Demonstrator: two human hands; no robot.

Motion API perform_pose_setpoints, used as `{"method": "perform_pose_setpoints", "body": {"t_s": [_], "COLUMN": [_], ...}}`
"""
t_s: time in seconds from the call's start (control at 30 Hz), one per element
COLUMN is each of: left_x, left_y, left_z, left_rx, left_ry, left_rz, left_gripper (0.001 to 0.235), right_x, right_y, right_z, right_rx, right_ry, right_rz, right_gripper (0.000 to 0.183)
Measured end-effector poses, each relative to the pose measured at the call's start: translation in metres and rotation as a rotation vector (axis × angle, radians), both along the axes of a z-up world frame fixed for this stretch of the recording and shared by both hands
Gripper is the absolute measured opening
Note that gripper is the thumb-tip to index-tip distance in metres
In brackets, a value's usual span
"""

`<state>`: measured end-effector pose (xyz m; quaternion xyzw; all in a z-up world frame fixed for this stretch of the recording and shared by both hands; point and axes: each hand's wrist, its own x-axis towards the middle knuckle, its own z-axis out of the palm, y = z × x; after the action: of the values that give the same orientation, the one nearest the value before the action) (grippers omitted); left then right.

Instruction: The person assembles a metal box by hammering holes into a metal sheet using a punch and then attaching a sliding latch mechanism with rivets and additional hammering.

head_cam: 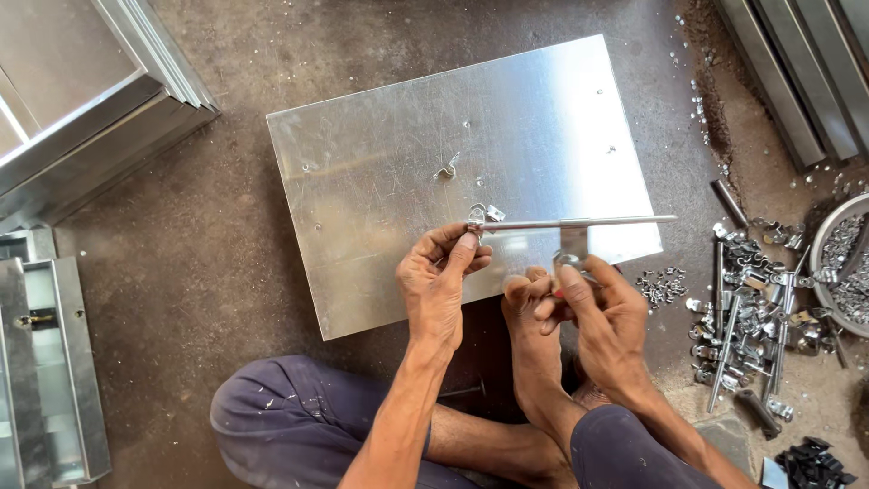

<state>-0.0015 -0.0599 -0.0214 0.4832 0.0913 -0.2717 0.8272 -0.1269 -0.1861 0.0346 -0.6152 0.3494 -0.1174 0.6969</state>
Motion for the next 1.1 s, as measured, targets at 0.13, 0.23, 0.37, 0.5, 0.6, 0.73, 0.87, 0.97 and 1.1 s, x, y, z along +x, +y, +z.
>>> {"method": "perform_pose_setpoints", "body": {"t_s": [0.13,0.23,0.37,0.5,0.6,0.73,0.87,0.97,1.1], "left_x": [-0.006,-0.009,-0.006,-0.003,-0.01,-0.01,0.036,0.079,0.101], "left_y": [-0.005,-0.009,-0.014,-0.022,-0.029,-0.026,-0.021,-0.019,-0.028], "left_z": [0.003,0.009,0.015,0.019,0.024,0.034,0.029,0.013,-0.002], "left_rx": [0.005,0.023,0.007,0.059,0.11,0.088,0.275,1.054,0.643], "left_ry": [0.004,-0.02,-0.046,-0.042,-0.068,-0.094,-0.417,-1.499,-0.73], "left_rz": [-0.036,-0.108,-0.025,-0.033,-0.048,-0.17,-0.154,0.003,-0.3], "left_gripper": [0.018,0.019,0.018,0.017,0.016,0.016,0.022,0.025,0.018], "right_x": [-0.006,-0.008,-0.016,-0.017,-0.017,-0.028,-0.04,-0.041,-0.031], "right_y": [-0.003,-0.004,-0.01,-0.016,-0.013,-0.018,-0.046,-0.051,-0.044], "right_z": [-0.004,-0.009,-0.007,-0.005,-0.012,-0.025,-0.033,-0.031,-0.025], "right_rx": [0.01,0.046,-0.035,-0.009,0.055,0.214,0.597,0.416,0.105], "right_ry": [0.011,-0.063,-0.04,0.053,-0.066,-0.126,-0.258,-0.097,0.173], "right_rz": [0.016,0.016,-0.134,-0.143,-0.119,-0.116,-0.221,-0.062,0.29], "right_gripper": [0.028,0.026,0.026,0.026,0.027,0.028,0.034,0.032,0.032]}}
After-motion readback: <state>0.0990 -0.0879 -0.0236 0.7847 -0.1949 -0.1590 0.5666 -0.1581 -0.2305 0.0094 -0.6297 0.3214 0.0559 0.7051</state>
